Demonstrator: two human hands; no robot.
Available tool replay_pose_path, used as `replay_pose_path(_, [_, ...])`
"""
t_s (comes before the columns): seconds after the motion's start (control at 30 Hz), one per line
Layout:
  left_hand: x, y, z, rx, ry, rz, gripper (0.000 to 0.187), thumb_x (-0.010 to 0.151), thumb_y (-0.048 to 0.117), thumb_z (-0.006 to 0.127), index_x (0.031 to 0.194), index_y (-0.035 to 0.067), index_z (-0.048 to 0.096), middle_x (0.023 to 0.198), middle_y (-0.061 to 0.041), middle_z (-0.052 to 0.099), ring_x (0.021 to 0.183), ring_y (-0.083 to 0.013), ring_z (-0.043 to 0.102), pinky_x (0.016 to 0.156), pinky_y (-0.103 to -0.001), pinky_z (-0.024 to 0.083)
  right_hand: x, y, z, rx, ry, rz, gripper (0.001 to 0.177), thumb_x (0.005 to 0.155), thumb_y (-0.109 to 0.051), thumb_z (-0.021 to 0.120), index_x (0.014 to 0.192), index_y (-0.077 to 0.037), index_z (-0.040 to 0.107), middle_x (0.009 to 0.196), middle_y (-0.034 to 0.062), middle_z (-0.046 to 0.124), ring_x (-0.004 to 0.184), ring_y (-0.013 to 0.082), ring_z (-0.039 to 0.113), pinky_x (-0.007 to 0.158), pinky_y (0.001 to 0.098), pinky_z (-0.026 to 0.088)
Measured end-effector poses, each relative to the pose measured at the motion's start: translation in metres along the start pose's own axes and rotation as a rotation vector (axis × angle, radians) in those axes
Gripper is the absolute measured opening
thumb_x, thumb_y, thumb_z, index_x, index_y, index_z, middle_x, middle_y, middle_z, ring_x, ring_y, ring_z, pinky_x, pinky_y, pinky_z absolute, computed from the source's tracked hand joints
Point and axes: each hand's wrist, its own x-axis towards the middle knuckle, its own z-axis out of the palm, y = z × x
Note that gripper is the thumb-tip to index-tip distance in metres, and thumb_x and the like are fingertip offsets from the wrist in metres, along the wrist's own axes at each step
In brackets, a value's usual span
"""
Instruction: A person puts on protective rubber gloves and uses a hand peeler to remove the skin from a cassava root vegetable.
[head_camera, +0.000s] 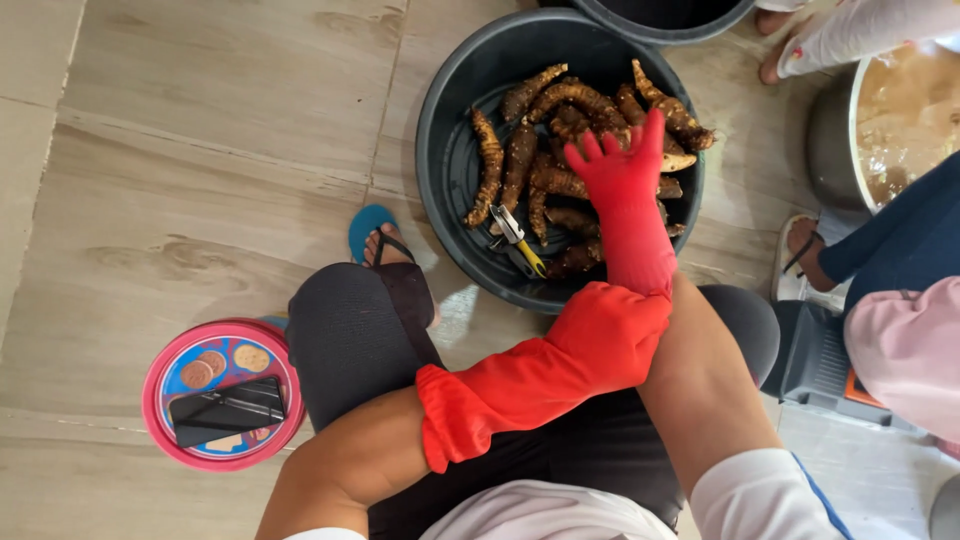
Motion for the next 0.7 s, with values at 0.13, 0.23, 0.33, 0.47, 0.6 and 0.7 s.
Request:
replay_pose_path(0.13, [0.012,-0.01,-0.012,-0.051,-0.092,-0.123,0.006,0.084,0.014,0.054,0.087,0.01,0.056,0.07,-0.016,0.06,0.066,-0.0464,0.058,0.058,-0.057,0.041,-0.004,-0.014,0.008,0.234,-0.22,-0.064,0.086,0.081,-0.037,0.063,0.158,-0.009,0.036,0.16,0.0217,0.044,0.144,0.0406,0.047,0.111,0.0594,0.043])
replay_pose_path(0.23, [0.027,-0.034,-0.017,-0.031,-0.111,-0.209,0.022,0.075,0.01,0.055,0.097,0.009,0.056,0.076,-0.019,0.067,0.073,-0.0488,0.063,0.062,-0.058,0.045,-0.029,-0.036,0.022,0.379,-0.335,-0.161,0.082,0.083,-0.03,0.06,0.158,-0.005,0.038,0.159,0.0204,0.047,0.143,0.0378,0.049,0.112,0.0551,0.045])
replay_pose_path(0.33, [0.026,-0.064,-0.006,0.127,-0.033,-0.225,0.025,0.078,0.014,0.06,0.102,0.009,0.055,0.08,-0.016,0.066,0.074,-0.0464,0.063,0.061,-0.057,0.044,-0.04,-0.047,0.018,0.59,-0.408,-0.167,0.086,0.08,-0.028,0.064,0.16,-0.009,0.037,0.163,0.0173,0.042,0.147,0.0367,0.044,0.115,0.0571,0.042])
replay_pose_path(0.47, [0.009,-0.077,0.007,0.434,-0.064,-0.021,0.027,0.085,0.013,0.062,0.109,0.003,0.056,0.068,-0.011,0.056,0.058,-0.0408,0.056,0.046,-0.054,0.036,-0.039,-0.046,0.006,0.808,-0.405,-0.105,0.084,0.078,-0.025,0.068,0.156,-0.013,0.039,0.165,0.0144,0.039,0.149,0.0355,0.041,0.115,0.0574,0.039])
replay_pose_path(0.6, [0.013,-0.069,0.0,0.535,-0.075,-0.001,0.01,0.077,0.014,0.059,0.078,0.011,0.049,0.065,-0.011,0.049,0.056,-0.0412,0.052,0.043,-0.058,0.033,-0.029,-0.05,0.001,0.883,-0.38,-0.107,0.087,0.078,-0.029,0.068,0.158,-0.016,0.036,0.166,0.0148,0.037,0.15,0.036,0.038,0.115,0.0583,0.037])
replay_pose_path(0.7, [0.003,-0.074,0.014,0.409,-0.028,0.028,0.012,0.077,0.008,0.06,0.076,0.008,0.047,0.072,-0.011,0.045,0.07,-0.0375,0.05,0.047,-0.053,0.032,-0.026,-0.047,-0.002,1.038,-0.422,-0.048,0.081,0.084,-0.029,0.066,0.157,-0.016,0.036,0.168,0.0105,0.033,0.153,0.033,0.034,0.117,0.0566,0.036])
